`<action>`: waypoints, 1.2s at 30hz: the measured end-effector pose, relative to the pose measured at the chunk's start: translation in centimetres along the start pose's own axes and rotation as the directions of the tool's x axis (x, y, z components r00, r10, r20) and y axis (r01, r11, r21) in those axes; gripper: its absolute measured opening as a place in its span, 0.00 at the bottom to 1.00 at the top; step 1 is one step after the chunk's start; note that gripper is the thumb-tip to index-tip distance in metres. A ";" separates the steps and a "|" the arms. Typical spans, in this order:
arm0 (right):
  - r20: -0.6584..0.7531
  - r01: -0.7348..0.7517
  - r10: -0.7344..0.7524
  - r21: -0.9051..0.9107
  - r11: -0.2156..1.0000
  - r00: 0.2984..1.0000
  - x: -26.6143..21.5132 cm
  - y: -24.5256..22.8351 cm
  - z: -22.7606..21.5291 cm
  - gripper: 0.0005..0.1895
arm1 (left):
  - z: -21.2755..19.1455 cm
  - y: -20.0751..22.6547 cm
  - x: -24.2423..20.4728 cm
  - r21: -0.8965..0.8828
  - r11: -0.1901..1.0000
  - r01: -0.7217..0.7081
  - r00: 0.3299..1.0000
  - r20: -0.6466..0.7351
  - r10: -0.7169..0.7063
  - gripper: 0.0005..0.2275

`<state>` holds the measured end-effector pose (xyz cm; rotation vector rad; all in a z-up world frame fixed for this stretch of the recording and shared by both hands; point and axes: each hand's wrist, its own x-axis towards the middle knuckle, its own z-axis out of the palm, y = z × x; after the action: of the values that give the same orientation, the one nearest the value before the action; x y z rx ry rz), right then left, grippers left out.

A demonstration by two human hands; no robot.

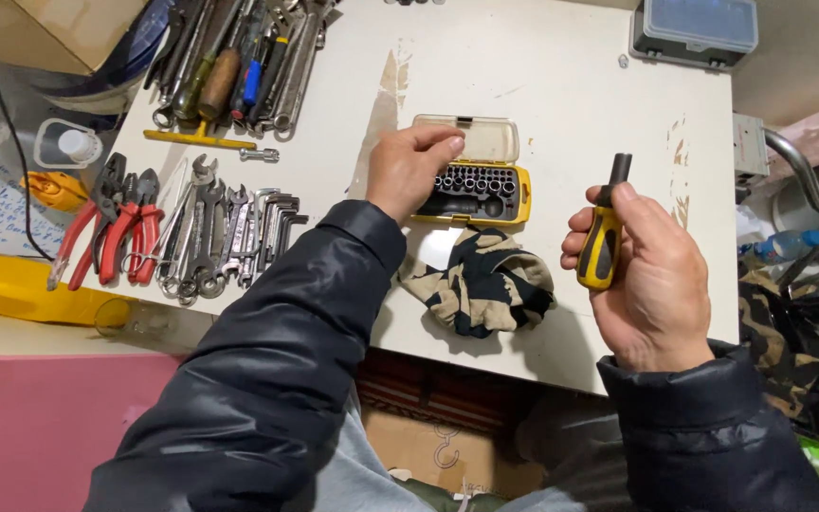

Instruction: The person wipes a yellow and black screwdriver handle with a cloth, then attaches a black socket bit to it. They proceed to remove several socket bits from a yellow plastic case and place them on the white table.

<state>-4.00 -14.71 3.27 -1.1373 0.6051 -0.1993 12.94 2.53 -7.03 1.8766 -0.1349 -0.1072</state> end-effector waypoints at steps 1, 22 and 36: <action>-0.005 -0.002 0.002 0.003 1.000 1.000 -0.1 -0.1 -0.1 0.13 | 0.6 -0.6 0.4 0.003 1.000 0.001 1.000 0.005 -0.001 0.10; -0.026 -0.010 0.011 0.047 0.999 1.000 -0.4 -0.3 -1.5 0.13 | 1.7 -3.0 4.1 0.148 0.986 0.071 0.997 -0.019 -0.069 0.06; -0.040 0.017 -0.016 0.006 1.000 0.999 -0.8 -0.5 -1.6 0.12 | 5.3 -2.1 2.4 0.434 0.883 -0.180 0.975 0.194 0.104 0.10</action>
<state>-5.47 -15.84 3.54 -1.1348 0.6300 -0.2382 14.65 -2.20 -10.70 2.3134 -0.4458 -0.1396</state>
